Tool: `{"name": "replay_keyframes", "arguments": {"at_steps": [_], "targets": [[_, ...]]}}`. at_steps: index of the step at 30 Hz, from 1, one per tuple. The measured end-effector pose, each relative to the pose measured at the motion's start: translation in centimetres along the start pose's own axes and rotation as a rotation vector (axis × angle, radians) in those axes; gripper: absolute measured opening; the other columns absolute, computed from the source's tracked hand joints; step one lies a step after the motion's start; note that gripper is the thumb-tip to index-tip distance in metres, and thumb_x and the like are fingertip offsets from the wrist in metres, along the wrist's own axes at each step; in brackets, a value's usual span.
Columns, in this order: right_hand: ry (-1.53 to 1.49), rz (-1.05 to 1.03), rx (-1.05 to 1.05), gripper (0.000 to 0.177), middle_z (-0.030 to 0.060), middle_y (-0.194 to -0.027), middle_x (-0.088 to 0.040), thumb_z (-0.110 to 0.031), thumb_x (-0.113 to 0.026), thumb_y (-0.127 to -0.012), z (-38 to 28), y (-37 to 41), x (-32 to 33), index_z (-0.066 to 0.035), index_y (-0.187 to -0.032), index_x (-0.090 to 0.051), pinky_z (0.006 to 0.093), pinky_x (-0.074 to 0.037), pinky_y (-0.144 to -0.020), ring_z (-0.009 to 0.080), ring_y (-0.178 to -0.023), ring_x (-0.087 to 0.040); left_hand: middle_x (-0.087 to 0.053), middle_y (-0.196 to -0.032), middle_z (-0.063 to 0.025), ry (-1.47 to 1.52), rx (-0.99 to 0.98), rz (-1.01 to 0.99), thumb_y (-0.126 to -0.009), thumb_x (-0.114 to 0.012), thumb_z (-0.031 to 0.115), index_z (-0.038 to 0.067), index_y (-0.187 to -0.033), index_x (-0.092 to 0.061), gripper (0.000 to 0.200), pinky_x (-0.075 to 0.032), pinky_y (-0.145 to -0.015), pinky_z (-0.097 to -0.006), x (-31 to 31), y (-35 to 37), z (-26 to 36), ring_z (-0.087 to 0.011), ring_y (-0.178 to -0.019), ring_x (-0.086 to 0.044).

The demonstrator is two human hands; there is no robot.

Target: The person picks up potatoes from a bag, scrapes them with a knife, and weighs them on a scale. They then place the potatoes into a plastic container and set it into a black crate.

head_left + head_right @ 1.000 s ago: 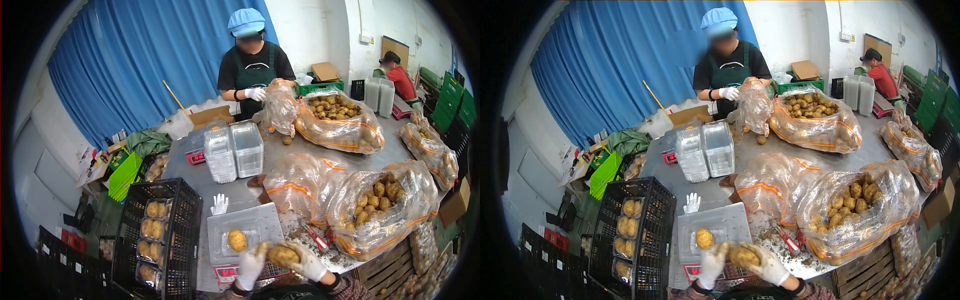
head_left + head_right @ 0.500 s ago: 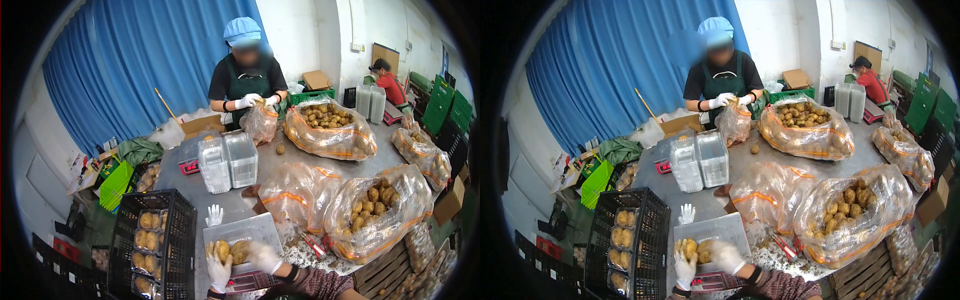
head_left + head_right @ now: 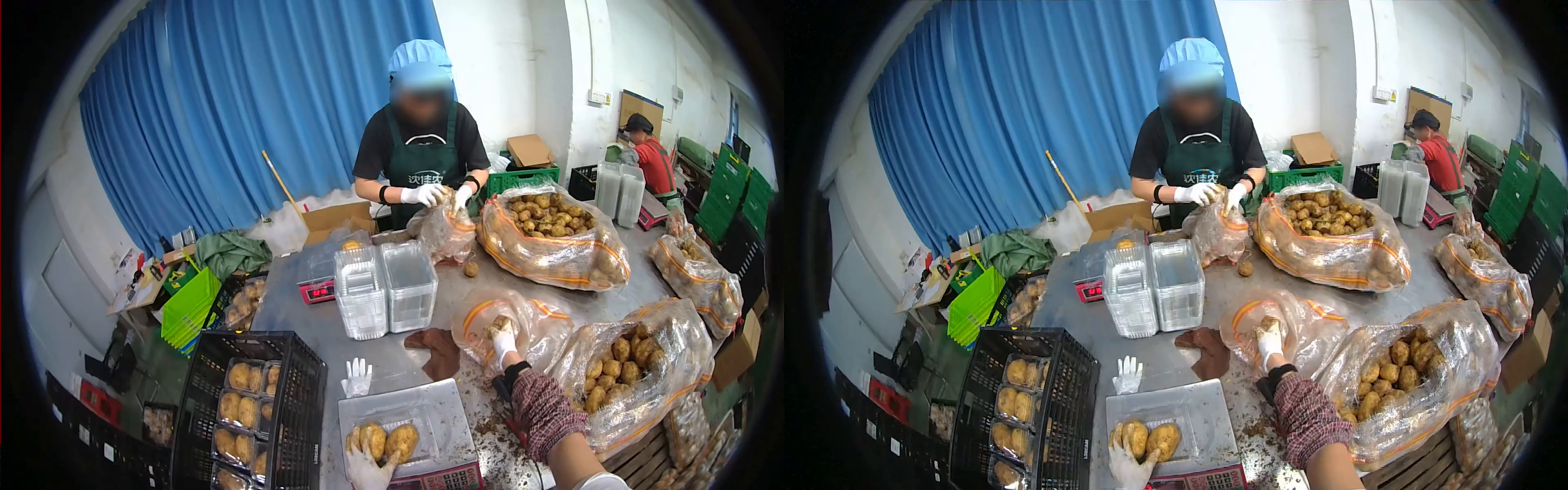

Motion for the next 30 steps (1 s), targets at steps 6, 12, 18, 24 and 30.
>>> {"name": "replay_keyframes", "arguments": {"at_steps": [6, 12, 18, 24, 30], "targets": [[0.968, -0.346, 0.115, 0.052, 0.0285, -0.117, -0.056, -0.030, -0.064, -0.076, -2.4, 0.6, -4.7, -0.002, -0.119, -0.056, 0.0454, -0.037, -0.100, 0.0417, -0.112, -0.051, -0.038, -0.139, -0.0166, -0.007, -0.030, 0.028, -0.075, -0.068, 0.047, 0.002, -0.132, -0.043, 0.077, -0.036, -0.101, -0.0412, 0.0, -0.1, -0.2, -0.0375, -0.125, -0.037], [1.335, 0.206, 0.501, 0.064, 0.0285, -0.128, -0.048, -0.038, -0.049, -0.087, -11.2, -9.8, 0.6, 0.006, -0.133, -0.040, 0.0443, -0.029, -0.106, 0.0383, -0.122, -0.044, -0.037, -0.140, -0.0150, 0.018, 0.075, -0.015, -0.074, -0.068, 0.050, 0.003, -0.133, -0.042, 0.080, -0.035, -0.103, -0.0406, -0.5, 0.2, -0.7, -0.0368, -0.126, -0.036], [1.796, -0.207, 0.757, 0.022, 0.0060, -0.064, -0.067, -0.026, -0.057, -0.076, -17.4, -3.9, 0.0, -0.015, -0.062, -0.069, 0.0422, -0.049, -0.056, 0.0259, -0.058, -0.065, -0.037, -0.141, -0.0144, -0.007, 0.035, -0.004, -0.073, -0.067, 0.052, 0.003, -0.133, -0.043, 0.081, -0.034, -0.102, -0.0419, -0.2, -0.2, -0.4, -0.0368, -0.125, -0.037], [1.560, -0.806, 0.722, 0.020, 0.0136, -0.089, -0.067, -0.022, -0.058, -0.077, -6.4, 5.0, -6.4, -0.012, -0.092, -0.068, 0.0422, -0.051, -0.073, 0.0310, -0.083, -0.064, -0.038, -0.140, -0.0164, -0.001, 0.016, -0.036, -0.071, -0.071, 0.050, 0.003, -0.134, -0.041, 0.084, -0.035, -0.102, -0.0434, 0.5, -0.4, -0.2, -0.0377, -0.124, -0.038], [1.619, -0.562, 0.803, 0.025, 0.0136, -0.093, -0.068, -0.020, -0.051, -0.083, 5.9, 5.4, -5.0, -0.009, -0.097, -0.069, 0.0516, -0.049, -0.078, 0.0322, -0.086, -0.065, -0.040, -0.136, -0.0187, 0.158, 0.041, -0.032, -0.069, -0.075, 0.043, 0.005, -0.136, -0.039, 0.086, -0.033, -0.103, -0.0432, 0.2, -0.5, -0.1, -0.0379, -0.122, -0.040]]}}
Point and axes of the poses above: each hand's wrist, its own y-axis away from the middle knuckle, its own x-axis out of the back of the hand, z = x × y, the point moved 7 cm from there along -y, towards the middle knuckle
